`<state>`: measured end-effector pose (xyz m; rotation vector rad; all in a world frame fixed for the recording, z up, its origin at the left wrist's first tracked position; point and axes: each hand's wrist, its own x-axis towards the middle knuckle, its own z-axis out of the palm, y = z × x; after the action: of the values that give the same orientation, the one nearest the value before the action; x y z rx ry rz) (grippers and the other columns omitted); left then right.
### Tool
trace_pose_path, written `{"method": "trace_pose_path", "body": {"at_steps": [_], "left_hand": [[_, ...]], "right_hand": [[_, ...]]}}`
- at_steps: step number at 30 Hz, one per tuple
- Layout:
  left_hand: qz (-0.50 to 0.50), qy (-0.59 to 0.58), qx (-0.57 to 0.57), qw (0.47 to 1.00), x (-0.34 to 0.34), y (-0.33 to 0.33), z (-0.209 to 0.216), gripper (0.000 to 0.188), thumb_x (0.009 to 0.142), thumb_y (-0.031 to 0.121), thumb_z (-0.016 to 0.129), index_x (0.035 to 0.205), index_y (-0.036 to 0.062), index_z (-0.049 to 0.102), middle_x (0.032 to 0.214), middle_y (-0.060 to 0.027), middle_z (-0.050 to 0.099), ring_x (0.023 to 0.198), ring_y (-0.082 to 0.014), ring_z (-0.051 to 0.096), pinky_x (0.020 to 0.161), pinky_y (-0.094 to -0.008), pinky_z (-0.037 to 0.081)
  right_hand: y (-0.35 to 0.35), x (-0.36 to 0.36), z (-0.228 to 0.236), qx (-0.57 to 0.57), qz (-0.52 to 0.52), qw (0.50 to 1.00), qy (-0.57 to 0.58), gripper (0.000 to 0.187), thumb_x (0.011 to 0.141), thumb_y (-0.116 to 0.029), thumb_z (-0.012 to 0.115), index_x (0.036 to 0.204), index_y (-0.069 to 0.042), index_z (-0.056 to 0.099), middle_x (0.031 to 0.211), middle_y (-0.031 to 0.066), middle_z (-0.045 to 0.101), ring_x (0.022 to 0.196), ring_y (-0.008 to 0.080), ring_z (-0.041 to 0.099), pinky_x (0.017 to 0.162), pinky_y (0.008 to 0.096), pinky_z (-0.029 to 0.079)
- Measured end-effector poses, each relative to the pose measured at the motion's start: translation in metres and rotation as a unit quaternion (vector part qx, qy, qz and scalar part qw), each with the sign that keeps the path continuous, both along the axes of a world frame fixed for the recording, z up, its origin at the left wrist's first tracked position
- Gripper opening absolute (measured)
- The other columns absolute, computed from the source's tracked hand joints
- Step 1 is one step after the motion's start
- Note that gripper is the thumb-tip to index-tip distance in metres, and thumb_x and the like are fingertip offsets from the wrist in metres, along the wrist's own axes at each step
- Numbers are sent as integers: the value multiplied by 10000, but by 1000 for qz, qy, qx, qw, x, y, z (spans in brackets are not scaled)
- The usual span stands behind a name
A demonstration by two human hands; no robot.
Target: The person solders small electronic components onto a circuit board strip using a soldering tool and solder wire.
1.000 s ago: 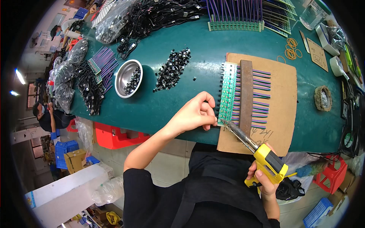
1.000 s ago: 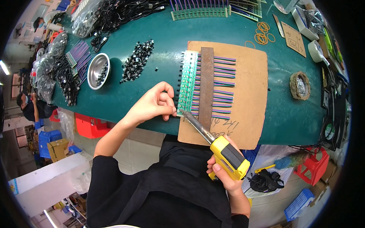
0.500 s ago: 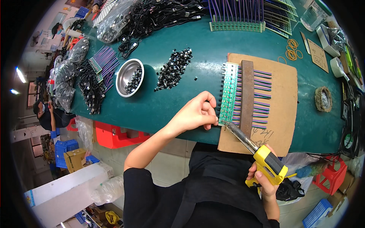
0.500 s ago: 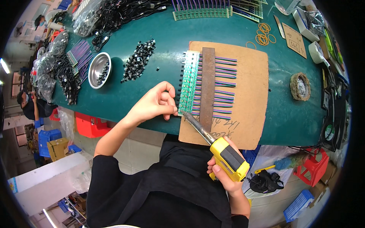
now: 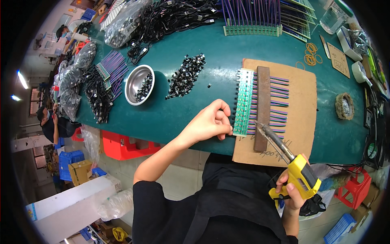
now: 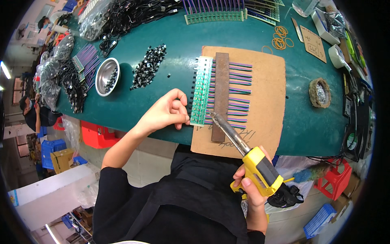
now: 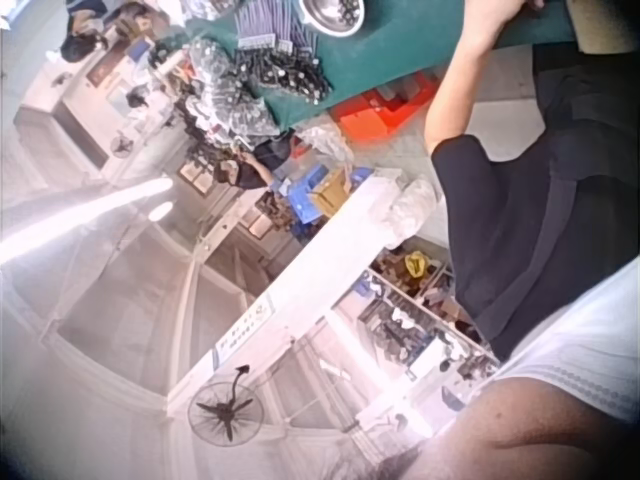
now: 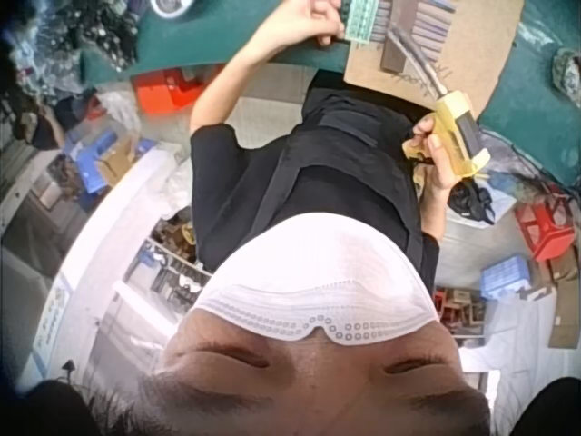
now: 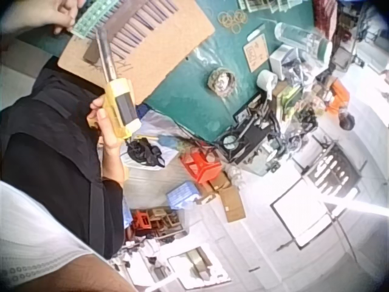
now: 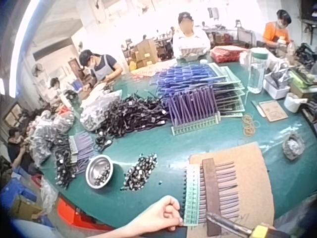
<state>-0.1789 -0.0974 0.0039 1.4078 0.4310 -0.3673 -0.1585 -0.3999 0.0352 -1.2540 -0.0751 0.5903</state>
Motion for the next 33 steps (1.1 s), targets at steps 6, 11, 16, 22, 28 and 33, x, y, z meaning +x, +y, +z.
{"method": "trace_pose_path", "body": {"at_steps": [6,11,16,22,28,33], "left_hand": [[-24,-37,-19,999,-4,-6,3,396,810,-27,570,1131,25,344,747,-68,572,647,-117,590,585,-241,492],[-58,-14,57,997,-6,-15,20,355,813,4,566,1092,25,347,752,-84,593,634,-127,598,579,-258,494],[-102,-223,515,822,36,43,32,163,809,159,570,912,45,625,837,-115,630,789,-273,617,692,-354,496],[147,-290,703,633,142,129,10,207,801,91,559,993,132,625,861,-98,571,765,-281,600,644,-395,486],[106,-293,807,501,182,182,-5,157,780,76,600,936,80,586,880,-68,512,792,-247,553,575,-342,496],[352,-375,313,799,164,134,29,127,873,93,594,940,29,507,863,-56,570,717,-163,620,652,-276,519]], "right_hand": [[-6,12,-3,64,-43,997,-13,756,758,-116,546,1392,58,174,782,143,507,616,181,518,460,229,461],[-12,24,1,101,-48,994,-7,605,772,-139,533,1277,107,308,807,148,491,671,180,515,445,221,470],[-8,44,13,66,-116,990,-50,474,767,-138,527,1154,118,430,893,203,533,797,247,570,520,258,555],[-9,86,40,78,-69,988,-113,474,815,-113,517,1212,106,382,945,172,503,869,193,501,493,218,504],[17,112,74,84,-56,984,-144,471,825,-102,504,1224,105,364,929,163,497,840,169,481,466,190,466],[31,123,69,119,-71,977,-160,485,833,-61,509,1269,77,344,1013,184,521,834,139,480,490,180,451]]}}
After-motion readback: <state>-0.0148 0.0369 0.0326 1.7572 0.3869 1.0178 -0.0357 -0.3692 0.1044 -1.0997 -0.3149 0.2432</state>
